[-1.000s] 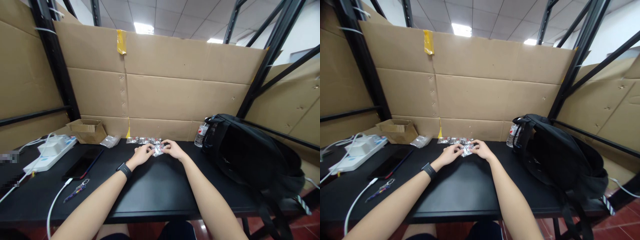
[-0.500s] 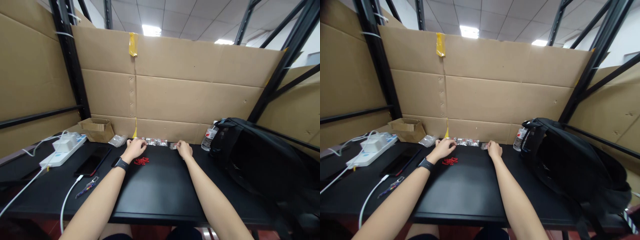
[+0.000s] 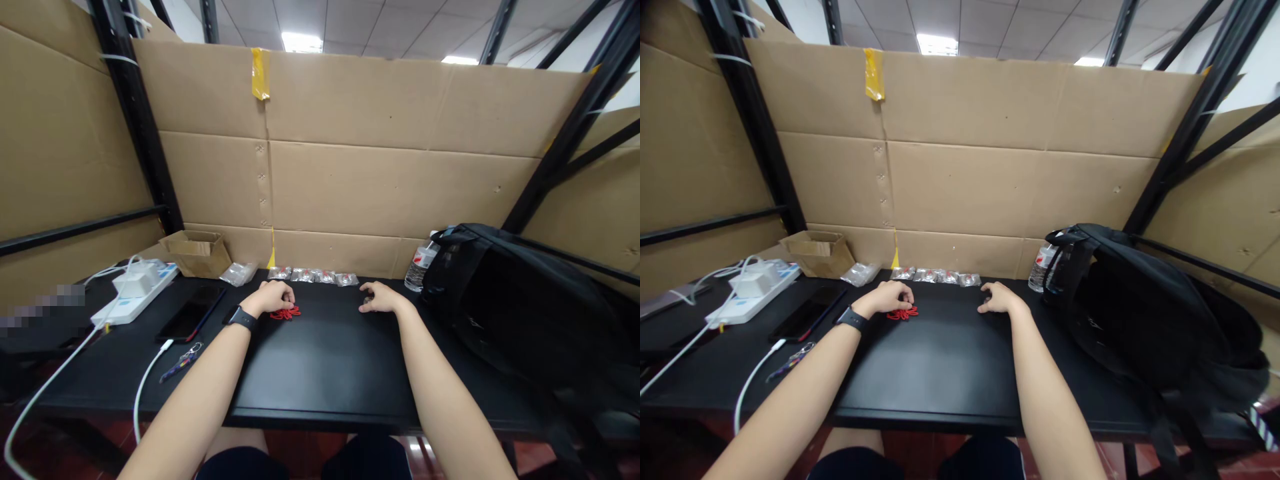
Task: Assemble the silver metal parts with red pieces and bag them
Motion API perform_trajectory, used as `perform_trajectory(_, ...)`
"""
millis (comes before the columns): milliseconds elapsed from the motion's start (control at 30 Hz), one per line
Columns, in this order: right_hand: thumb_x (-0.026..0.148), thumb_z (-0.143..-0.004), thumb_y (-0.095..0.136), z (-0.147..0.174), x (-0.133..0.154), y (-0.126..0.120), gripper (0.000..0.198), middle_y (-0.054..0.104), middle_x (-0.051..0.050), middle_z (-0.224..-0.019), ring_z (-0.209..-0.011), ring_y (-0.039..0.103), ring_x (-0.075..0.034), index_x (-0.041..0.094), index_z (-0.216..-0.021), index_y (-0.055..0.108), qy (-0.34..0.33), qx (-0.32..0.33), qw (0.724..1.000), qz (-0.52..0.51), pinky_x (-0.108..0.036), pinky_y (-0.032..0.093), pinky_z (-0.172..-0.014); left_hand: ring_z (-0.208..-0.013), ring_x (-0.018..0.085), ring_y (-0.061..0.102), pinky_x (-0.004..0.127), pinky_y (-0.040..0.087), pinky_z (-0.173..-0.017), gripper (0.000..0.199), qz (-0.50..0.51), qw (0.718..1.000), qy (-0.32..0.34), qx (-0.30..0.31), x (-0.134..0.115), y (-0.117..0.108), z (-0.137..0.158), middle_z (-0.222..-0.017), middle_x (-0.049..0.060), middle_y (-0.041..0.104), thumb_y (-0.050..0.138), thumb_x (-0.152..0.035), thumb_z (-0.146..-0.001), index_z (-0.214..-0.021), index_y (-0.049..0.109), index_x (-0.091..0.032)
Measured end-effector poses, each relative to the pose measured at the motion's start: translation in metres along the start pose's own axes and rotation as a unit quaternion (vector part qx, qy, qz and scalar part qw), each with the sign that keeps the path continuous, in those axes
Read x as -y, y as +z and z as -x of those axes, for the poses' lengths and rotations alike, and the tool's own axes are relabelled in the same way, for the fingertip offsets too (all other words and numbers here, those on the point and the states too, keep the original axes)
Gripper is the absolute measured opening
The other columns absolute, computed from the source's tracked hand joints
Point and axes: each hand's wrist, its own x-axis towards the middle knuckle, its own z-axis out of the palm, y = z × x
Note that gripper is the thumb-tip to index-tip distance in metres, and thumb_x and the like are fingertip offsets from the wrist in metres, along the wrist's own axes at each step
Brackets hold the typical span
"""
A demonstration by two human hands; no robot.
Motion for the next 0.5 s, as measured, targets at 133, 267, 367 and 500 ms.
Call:
perform_trajectory(133,0.023,-0.055,0.087,0.011,-0.01,-0.007,0.06,0.072,-0.008,-0.104,-0.09,0.069,-0.021,0.017,-0.113,0.072,-0.006,0.025,0.999,-0.025,-0.028,0.05,-0.082,-0.083,0.019,0.069,0.03,0.04,-0.082,0.008,-0.003,0.999,-0.032,-0.01,-0.003,0.006,-0.003,-0.083,-0.002,0.076,0.066,-0.03,-0.081,-0.077,0.072,-0.027)
perform_trajectory(267,0.019,-0.054,0.086,0.012,-0.008,-0.011,0.049,0.075,-0.004,-0.095,-0.084,0.069,-0.019,0.019,-0.102,0.074,0.007,0.001,1.0,-0.02,-0.025,0.049,-0.075,-0.088,0.021,0.068,0.032,0.038,-0.083,0.012,-0.025,0.999,-0.023,-0.023,-0.001,0.011,-0.004,-0.084,0.0,0.075,0.062,-0.027,-0.084,-0.076,0.07,-0.025)
perform_trajectory(367,0.019,-0.054,0.085,0.014,-0.006,-0.013,0.048,0.075,-0.003,-0.095,-0.085,0.069,-0.019,0.02,-0.101,0.074,0.002,-0.006,1.0,-0.022,-0.025,0.048,-0.074,-0.095,0.022,0.066,0.033,0.037,-0.084,0.014,-0.031,0.999,-0.022,-0.032,-0.001,0.013,-0.005,-0.088,0.002,0.075,0.056,-0.026,-0.088,-0.079,0.067,-0.024)
perform_trajectory(500,0.019,-0.058,0.084,0.017,-0.009,-0.014,0.046,0.074,-0.004,-0.097,-0.087,0.069,-0.02,0.019,-0.103,0.073,-0.007,-0.01,0.999,-0.035,-0.025,0.049,-0.076,-0.092,0.02,0.067,0.033,0.035,-0.086,0.014,-0.005,0.997,-0.018,-0.072,-0.008,0.011,-0.005,-0.089,0.0,0.075,0.051,-0.026,-0.092,-0.088,0.064,-0.024)
